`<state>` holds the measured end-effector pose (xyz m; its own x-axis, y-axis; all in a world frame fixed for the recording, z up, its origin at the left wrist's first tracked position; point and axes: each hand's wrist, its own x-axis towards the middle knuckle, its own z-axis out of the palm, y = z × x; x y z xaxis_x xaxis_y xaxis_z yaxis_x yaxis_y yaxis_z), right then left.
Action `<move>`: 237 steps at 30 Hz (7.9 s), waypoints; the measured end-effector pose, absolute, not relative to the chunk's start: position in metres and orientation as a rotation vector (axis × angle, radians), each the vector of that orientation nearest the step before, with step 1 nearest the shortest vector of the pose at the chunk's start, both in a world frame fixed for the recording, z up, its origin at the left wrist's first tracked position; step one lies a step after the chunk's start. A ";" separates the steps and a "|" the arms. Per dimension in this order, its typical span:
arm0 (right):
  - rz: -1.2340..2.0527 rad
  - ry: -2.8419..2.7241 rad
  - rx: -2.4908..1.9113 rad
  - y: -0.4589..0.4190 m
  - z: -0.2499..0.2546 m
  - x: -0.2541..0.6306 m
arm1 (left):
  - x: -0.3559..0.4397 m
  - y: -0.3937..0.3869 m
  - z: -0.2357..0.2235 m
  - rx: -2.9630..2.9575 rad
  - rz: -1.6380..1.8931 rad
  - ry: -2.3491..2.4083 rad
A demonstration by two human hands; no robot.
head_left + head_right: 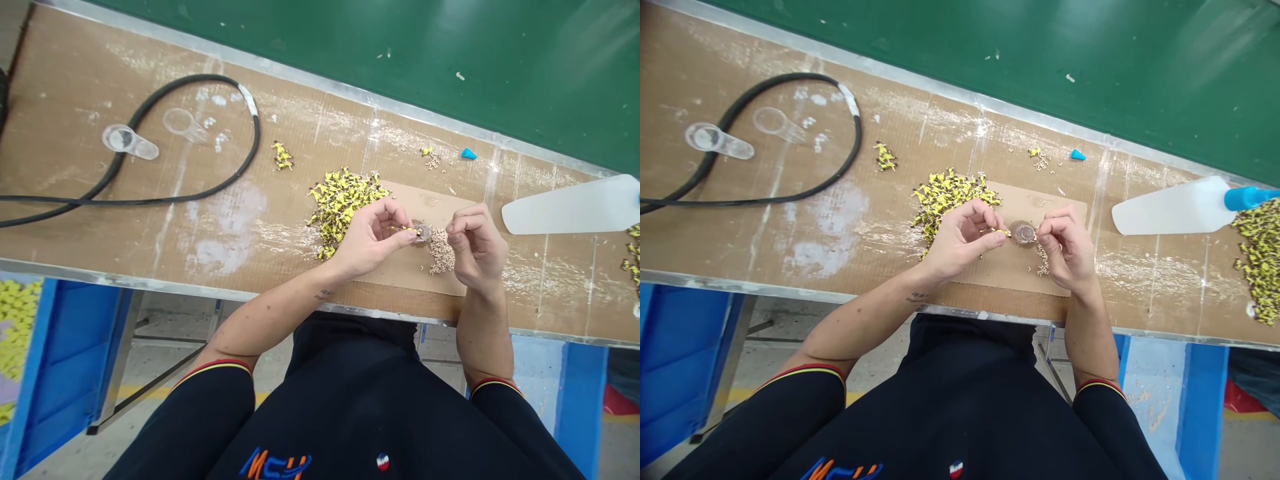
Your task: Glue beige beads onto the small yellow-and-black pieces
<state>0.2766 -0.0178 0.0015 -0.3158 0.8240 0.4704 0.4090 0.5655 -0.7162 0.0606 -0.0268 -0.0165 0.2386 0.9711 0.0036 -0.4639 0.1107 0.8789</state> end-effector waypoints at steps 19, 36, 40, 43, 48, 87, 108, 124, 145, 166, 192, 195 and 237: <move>0.732 -1.842 -0.923 -0.026 0.001 0.264 | 0.063 -0.033 -0.015 0.797 1.133 0.603; 0.833 -1.790 -0.914 -0.029 -0.012 0.256 | 0.073 -0.038 -0.023 0.844 1.125 0.612; 0.809 -1.800 -0.926 -0.030 -0.013 0.255 | 0.074 -0.039 -0.022 0.822 1.120 0.621; 0.793 -1.817 -0.928 -0.030 -0.011 0.254 | 0.074 -0.039 -0.022 0.807 1.125 0.619; 0.728 -1.846 -0.980 -0.030 -0.008 0.252 | 0.074 -0.039 -0.022 0.800 1.129 0.613; 0.383 -1.666 -1.223 -0.018 0.008 0.284 | 0.011 -0.006 -0.015 1.435 1.604 1.283; 0.838 -2.458 -1.644 0.006 0.000 0.344 | -0.090 0.027 -0.032 1.846 1.196 1.712; 0.817 -2.337 -1.574 0.001 0.019 0.337 | -0.056 0.025 -0.039 2.202 0.733 1.404; 0.770 -2.458 -1.482 0.004 -0.007 0.342 | -0.055 0.021 -0.023 1.987 1.084 1.517; 0.775 -2.500 -1.497 0.005 0.002 0.330 | -0.030 0.021 -0.029 1.479 1.670 1.054; 0.964 -1.626 -1.001 -0.017 0.008 0.300 | 0.036 -0.020 -0.008 1.252 1.261 0.727; 0.951 -1.587 -0.950 -0.016 0.007 0.296 | 0.038 -0.022 -0.007 1.207 1.207 0.736; 0.764 -1.935 -1.383 -0.005 -0.005 0.282 | 0.036 -0.015 -0.008 1.053 1.209 0.761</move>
<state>0.2817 -0.0055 -0.0048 -0.2485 0.9554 0.1598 0.5886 0.2799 -0.7584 0.0357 -0.0155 -0.0084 0.2208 0.9731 0.0661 -0.3609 0.0185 0.9324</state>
